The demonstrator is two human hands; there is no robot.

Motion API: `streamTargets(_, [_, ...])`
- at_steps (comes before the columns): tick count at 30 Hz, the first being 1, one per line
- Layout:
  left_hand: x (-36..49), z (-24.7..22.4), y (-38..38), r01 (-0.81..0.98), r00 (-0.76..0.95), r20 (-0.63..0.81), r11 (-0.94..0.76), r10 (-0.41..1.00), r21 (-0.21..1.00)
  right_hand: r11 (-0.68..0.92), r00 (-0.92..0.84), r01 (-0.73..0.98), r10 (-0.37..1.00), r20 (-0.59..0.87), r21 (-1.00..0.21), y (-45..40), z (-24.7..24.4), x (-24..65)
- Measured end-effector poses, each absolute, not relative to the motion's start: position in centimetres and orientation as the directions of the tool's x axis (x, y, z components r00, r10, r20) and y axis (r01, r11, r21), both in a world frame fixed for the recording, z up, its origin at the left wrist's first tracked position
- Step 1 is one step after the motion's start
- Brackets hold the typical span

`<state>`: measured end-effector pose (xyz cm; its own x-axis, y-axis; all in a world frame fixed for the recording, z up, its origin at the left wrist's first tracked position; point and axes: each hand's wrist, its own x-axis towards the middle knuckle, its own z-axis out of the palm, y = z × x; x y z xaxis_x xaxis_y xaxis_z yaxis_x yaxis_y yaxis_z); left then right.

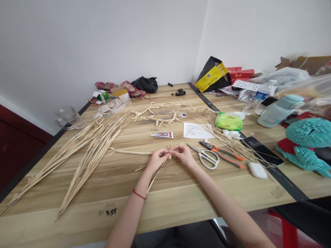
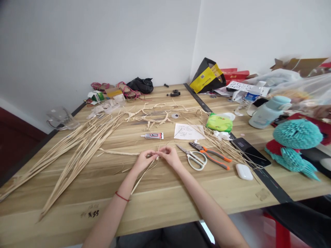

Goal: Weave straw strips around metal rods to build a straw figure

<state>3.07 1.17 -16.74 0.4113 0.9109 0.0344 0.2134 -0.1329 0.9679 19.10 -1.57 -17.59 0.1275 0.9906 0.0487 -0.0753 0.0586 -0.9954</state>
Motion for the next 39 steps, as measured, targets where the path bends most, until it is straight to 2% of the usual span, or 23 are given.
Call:
streamTargets(32, [3.2,-16.44,0.89,0.232,0.419,0.035,-0.144,0.907,0.962,0.045,0.019,-0.094,0.999,0.044,-0.995,-1.56,-17.89,19.27])
streamTargets(39, [2.94,-15.95,0.84,0.21,0.464,0.026,-0.138,0.886,0.968,0.031,-0.01,-0.076,0.999,0.032,-0.997,-1.69,-17.31,19.63])
